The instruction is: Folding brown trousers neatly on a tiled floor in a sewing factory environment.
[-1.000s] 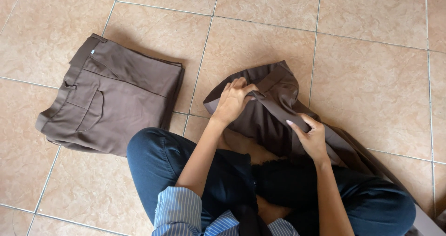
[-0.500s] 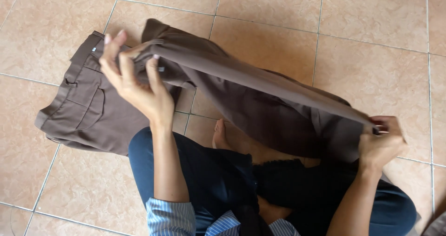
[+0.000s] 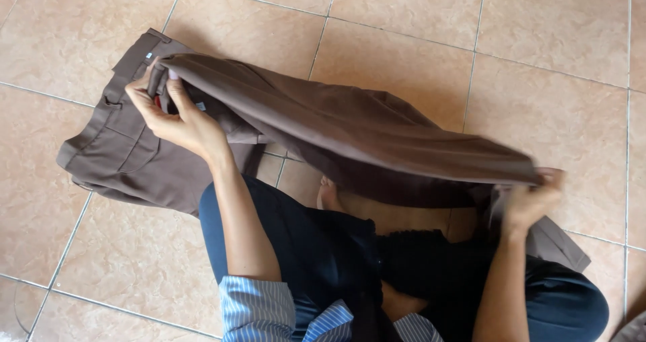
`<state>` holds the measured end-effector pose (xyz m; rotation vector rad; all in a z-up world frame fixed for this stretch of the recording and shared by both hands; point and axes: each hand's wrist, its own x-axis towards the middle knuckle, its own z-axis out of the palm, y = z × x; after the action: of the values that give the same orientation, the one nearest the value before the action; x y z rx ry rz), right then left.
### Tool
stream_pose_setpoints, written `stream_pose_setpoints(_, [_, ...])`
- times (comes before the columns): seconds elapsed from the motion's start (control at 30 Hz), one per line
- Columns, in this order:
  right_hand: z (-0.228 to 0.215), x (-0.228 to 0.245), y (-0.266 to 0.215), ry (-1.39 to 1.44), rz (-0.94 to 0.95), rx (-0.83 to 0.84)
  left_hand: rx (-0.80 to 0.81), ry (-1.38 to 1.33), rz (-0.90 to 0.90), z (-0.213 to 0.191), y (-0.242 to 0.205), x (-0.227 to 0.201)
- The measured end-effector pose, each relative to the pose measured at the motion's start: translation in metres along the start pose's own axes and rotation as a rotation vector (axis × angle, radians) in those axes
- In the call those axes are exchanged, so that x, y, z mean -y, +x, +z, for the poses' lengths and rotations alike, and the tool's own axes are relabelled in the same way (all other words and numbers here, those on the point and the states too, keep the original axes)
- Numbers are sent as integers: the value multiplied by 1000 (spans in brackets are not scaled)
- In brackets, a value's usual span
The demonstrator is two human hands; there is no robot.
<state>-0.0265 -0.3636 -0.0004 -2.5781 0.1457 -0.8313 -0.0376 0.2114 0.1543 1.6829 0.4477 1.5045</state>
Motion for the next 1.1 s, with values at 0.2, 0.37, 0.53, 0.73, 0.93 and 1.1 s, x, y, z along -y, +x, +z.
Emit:
stream_pose_setpoints(0.2, [-67,75,17,168,-241,-142,-18,-67,-42,2,-2,-1])
stream_pose_setpoints(0.37, [14,0,-45,-338,8,515,-2,-98,-59,7,-9,-9])
stream_pose_setpoints(0.53, [16,59,-54,-480,-38,959,-123,-91,-120,15,-12,19])
stream_pose_setpoints(0.73, [34,53,-58,-582,-159,1128,-118,-75,-181,10,-10,24])
stream_pose_setpoints(0.93, [62,9,-66,-616,-277,828,-119,-71,-218,6,-10,22])
stream_pose_setpoints(1.1, [20,56,-38,14,190,484,-139,-95,-213,5,-8,29])
